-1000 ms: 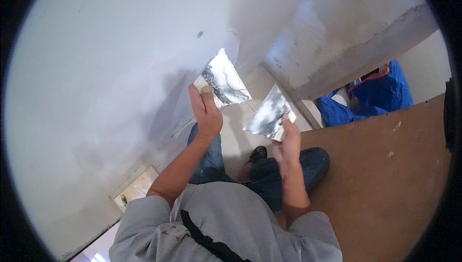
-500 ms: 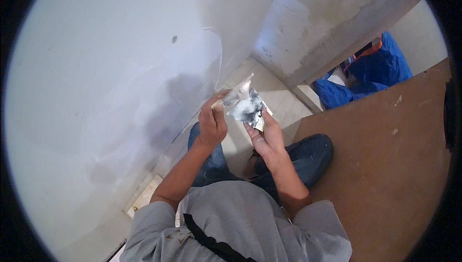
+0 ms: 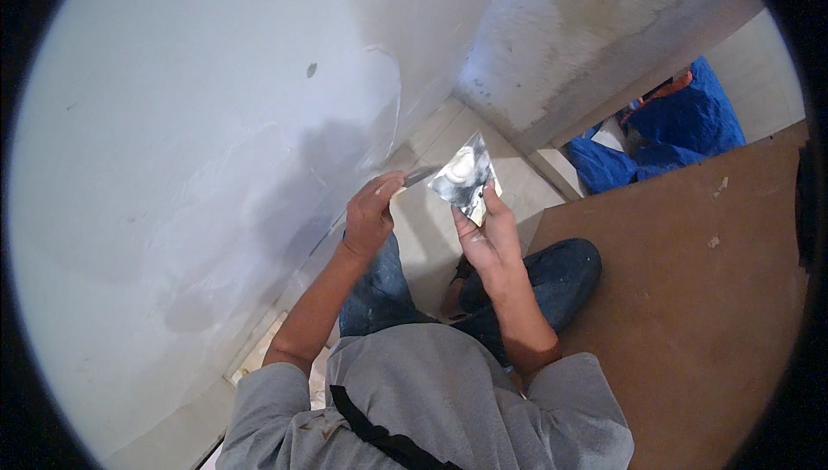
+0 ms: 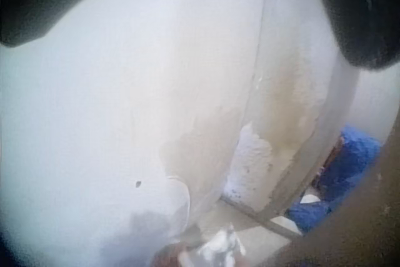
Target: The person scoops plaster onto putty knives, mixes the plaster between the blades, and applies it to the wall corner using a putty knife.
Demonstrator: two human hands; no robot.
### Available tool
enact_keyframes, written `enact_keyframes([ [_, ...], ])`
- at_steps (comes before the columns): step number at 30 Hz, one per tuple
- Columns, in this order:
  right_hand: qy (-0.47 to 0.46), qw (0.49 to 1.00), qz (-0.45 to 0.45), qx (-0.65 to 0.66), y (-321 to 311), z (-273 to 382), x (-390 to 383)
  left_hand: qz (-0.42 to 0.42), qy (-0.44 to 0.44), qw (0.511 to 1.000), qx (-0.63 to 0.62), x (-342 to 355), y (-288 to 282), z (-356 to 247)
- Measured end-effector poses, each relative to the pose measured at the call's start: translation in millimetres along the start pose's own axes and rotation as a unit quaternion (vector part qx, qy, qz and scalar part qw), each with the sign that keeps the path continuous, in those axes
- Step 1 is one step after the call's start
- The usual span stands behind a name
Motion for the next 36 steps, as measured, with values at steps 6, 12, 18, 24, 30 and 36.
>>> enact_keyframes([
  [6,-0.052,0.997,0.048,0.03,-1,0,26,-0.047,-0.362,0.931,0.004,-115,6,100],
  [12,-0.034,0.996,-0.005,-0.079,-90,-48,155,-0.05,-0.369,0.922,0.102,-206,12,142],
  [18,0.005,0.994,0.011,-0.109,-151,-119,263,-0.073,-0.418,0.905,-0.035,-224,36,157],
  [24,0.012,0.979,-0.024,-0.204,-155,-187,320,-0.097,-0.203,0.953,0.205,-223,31,121],
  [30,-0.015,0.983,0.028,-0.179,-156,-211,349,-0.121,-0.353,0.918,0.136,-228,41,100],
  [36,-0.035,0.98,-0.01,-0.197,-108,-208,320,-0.148,-0.269,0.929,0.208,-229,30,78],
])
Point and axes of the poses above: each hand's wrist, its own x-axis towards the middle knuckle, its own y-axis out of the palm, z = x × y, the point moved 8 cm from there along x, towards the middle knuckle, and after that the axes turned 5 degrees about -z, right-handed, at the moved point
